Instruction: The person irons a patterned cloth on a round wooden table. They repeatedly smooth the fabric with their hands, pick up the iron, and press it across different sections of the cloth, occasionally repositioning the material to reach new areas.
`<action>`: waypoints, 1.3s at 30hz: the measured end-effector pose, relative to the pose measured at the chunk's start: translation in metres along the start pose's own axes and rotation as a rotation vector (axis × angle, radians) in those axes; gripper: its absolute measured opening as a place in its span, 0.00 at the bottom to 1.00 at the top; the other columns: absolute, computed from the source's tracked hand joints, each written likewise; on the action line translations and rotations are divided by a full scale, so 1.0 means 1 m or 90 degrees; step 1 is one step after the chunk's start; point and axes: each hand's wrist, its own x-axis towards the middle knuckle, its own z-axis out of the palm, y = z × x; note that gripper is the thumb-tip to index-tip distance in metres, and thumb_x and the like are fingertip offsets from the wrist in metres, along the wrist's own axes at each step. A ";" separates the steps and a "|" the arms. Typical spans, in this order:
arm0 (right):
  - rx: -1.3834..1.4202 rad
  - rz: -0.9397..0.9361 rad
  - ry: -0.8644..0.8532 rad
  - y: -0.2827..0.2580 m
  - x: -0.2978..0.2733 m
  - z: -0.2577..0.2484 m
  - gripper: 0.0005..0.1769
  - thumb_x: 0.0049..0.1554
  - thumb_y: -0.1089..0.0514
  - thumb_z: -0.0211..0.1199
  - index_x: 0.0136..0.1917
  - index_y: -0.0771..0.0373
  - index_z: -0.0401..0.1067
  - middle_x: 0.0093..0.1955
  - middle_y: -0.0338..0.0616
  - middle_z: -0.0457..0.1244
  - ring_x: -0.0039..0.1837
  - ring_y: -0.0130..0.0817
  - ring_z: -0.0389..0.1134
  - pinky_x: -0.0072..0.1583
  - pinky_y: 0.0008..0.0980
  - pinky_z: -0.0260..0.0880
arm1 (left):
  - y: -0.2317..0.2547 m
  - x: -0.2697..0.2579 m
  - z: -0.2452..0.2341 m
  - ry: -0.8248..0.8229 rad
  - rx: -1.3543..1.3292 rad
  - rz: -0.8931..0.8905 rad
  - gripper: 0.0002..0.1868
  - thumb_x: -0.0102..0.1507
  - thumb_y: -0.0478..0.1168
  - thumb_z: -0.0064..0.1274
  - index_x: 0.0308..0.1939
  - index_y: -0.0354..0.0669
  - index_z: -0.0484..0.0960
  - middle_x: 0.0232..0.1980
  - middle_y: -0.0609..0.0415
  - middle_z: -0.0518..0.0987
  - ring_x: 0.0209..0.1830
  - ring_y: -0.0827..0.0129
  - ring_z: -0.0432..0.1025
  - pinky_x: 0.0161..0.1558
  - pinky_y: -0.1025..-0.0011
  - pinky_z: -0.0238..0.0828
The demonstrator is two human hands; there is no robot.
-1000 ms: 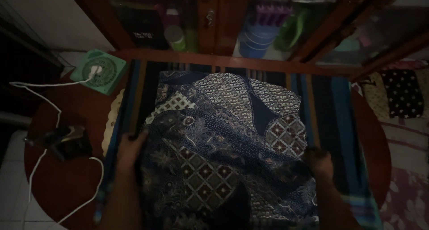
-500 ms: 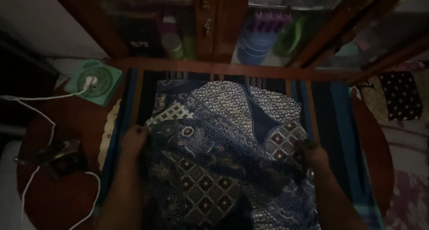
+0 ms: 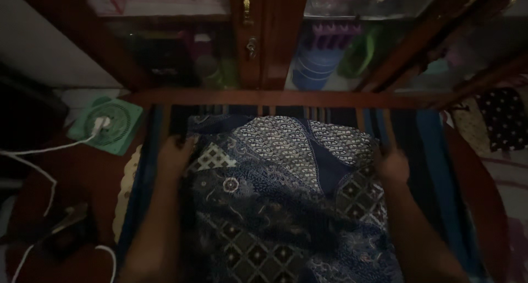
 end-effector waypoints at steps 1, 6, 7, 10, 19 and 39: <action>-0.030 -0.043 0.031 -0.013 0.010 0.001 0.23 0.61 0.43 0.63 0.52 0.66 0.78 0.54 0.64 0.68 0.57 0.63 0.69 0.59 0.55 0.70 | 0.007 0.016 0.009 -0.019 -0.036 -0.021 0.42 0.58 0.64 0.55 0.64 0.34 0.76 0.59 0.36 0.81 0.58 0.44 0.76 0.58 0.55 0.72; -0.043 -0.318 0.074 -0.107 0.029 0.004 0.16 0.55 0.50 0.67 0.48 0.65 0.78 0.48 0.57 0.69 0.52 0.57 0.70 0.56 0.51 0.71 | 0.029 0.063 0.041 -0.001 0.028 -0.052 0.45 0.57 0.63 0.63 0.65 0.32 0.73 0.62 0.32 0.76 0.61 0.41 0.72 0.58 0.53 0.69; -0.007 -0.318 0.056 -0.134 0.024 0.007 0.18 0.52 0.47 0.69 0.44 0.65 0.77 0.46 0.57 0.69 0.51 0.57 0.70 0.55 0.51 0.71 | 0.032 0.068 0.045 -0.025 0.065 -0.079 0.44 0.56 0.63 0.63 0.64 0.32 0.74 0.62 0.33 0.76 0.61 0.41 0.72 0.59 0.53 0.68; 0.080 -0.360 -0.021 -0.219 0.018 0.016 0.18 0.53 0.48 0.68 0.49 0.64 0.78 0.50 0.58 0.70 0.54 0.57 0.70 0.58 0.51 0.69 | 0.040 0.073 0.051 -0.070 0.094 -0.075 0.36 0.57 0.61 0.61 0.58 0.36 0.82 0.59 0.35 0.80 0.59 0.43 0.74 0.59 0.53 0.69; 0.088 -0.269 -0.338 -0.370 0.007 0.050 0.27 0.64 0.39 0.50 0.65 0.59 0.72 0.66 0.59 0.64 0.67 0.58 0.64 0.66 0.54 0.61 | 0.069 0.048 0.040 -0.249 -0.342 -0.065 0.21 0.58 0.48 0.62 0.50 0.41 0.86 0.46 0.52 0.85 0.44 0.64 0.77 0.46 0.66 0.72; 0.695 -0.054 -0.343 -0.368 0.017 0.084 0.23 0.57 0.43 0.66 0.56 0.62 0.81 0.56 0.46 0.74 0.58 0.37 0.73 0.63 0.36 0.71 | 0.067 0.010 0.037 0.239 -0.001 0.585 0.09 0.48 0.40 0.59 0.22 0.36 0.83 0.40 0.41 0.76 0.59 0.37 0.69 0.57 0.42 0.59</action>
